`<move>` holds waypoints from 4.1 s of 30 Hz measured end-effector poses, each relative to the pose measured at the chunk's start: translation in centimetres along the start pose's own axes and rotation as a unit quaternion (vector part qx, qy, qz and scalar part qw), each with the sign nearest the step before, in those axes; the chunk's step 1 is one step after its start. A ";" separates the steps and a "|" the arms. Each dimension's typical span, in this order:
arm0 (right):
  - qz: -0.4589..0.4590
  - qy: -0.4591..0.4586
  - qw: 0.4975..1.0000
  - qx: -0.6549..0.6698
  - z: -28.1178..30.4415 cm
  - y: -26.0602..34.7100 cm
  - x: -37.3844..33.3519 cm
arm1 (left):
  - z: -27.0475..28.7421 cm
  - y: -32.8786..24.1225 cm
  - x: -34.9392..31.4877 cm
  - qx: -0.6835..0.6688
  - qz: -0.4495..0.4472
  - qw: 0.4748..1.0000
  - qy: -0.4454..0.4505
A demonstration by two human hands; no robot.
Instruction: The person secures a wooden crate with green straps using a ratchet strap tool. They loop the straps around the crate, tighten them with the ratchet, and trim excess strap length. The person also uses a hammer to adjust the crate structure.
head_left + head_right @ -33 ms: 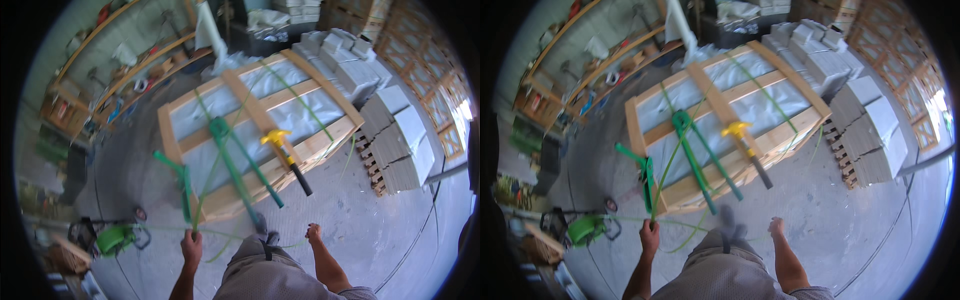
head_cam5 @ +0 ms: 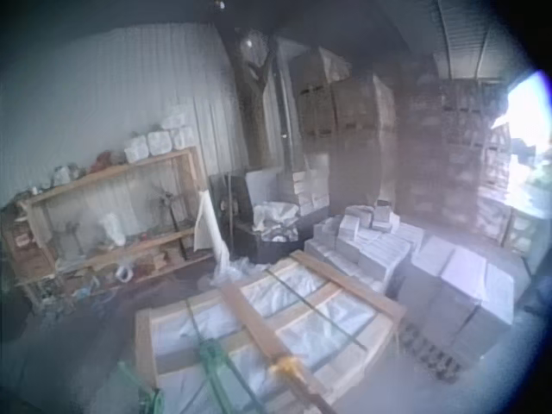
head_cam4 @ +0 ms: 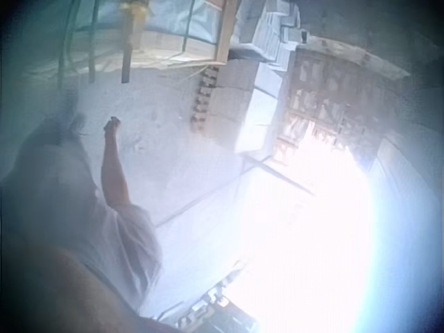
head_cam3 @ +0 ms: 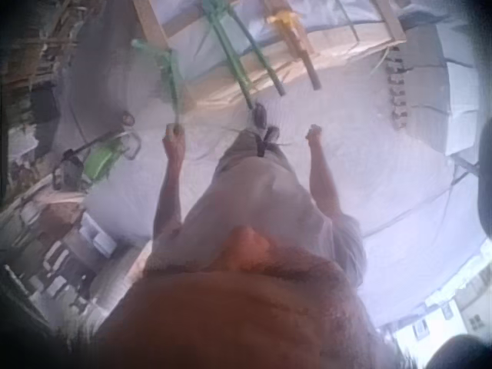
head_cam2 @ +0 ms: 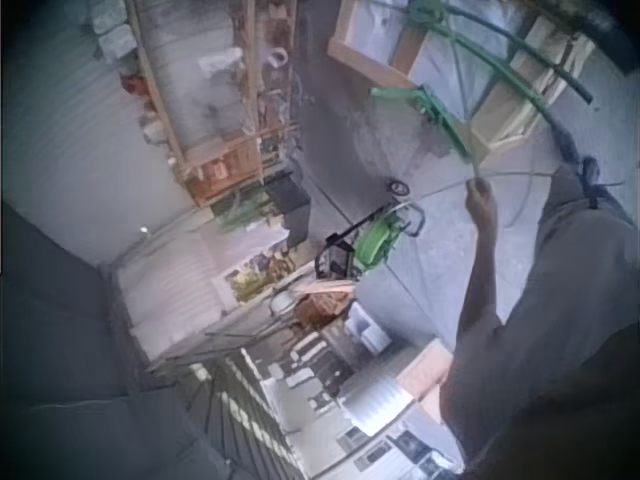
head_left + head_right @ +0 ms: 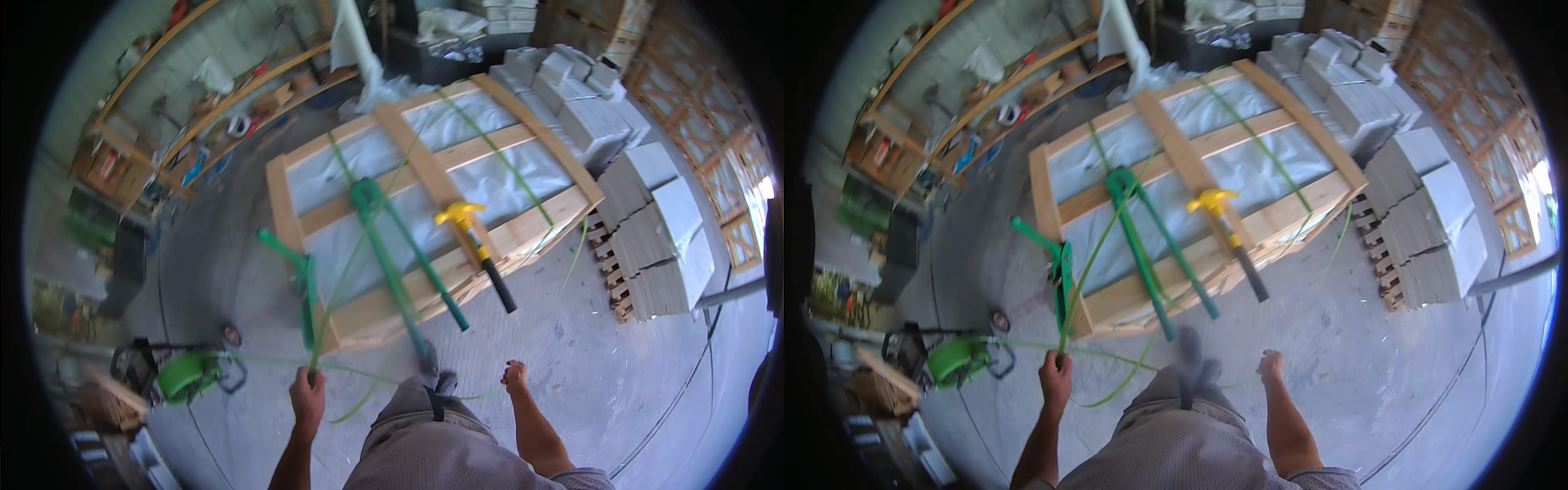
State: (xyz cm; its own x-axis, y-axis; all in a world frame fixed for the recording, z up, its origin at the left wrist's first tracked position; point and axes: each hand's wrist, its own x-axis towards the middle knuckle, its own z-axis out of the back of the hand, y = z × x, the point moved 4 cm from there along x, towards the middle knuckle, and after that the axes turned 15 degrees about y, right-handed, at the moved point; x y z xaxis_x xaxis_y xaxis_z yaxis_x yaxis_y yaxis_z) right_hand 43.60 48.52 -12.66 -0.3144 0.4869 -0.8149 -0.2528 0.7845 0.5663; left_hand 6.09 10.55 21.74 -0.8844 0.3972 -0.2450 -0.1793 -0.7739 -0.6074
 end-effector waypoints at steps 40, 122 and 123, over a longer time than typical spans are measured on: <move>-0.020 -0.160 0.983 0.092 -20.5 -9.8 -5.3 | 28.2 35.7 69.9 0.023 0.180 0.956 -0.229; 0.020 -0.068 0.824 -0.562 -5.2 -51.3 33.4 | -44.9 67.0 34.3 0.163 -0.162 0.954 0.194; 0.114 -0.102 0.813 -0.562 -4.7 -48.2 34.6 | -48.1 68.0 31.3 0.331 -0.057 0.922 0.189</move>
State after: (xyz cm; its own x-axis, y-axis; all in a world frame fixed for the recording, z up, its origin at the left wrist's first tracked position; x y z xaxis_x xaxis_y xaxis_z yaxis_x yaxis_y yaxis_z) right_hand 40.62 25.76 -67.56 -0.3398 0.7143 -0.6118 -0.9220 -0.1247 0.3665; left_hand -13.04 -5.92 -63.61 -0.6518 0.5421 -0.5303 -0.5976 -0.7977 -0.0810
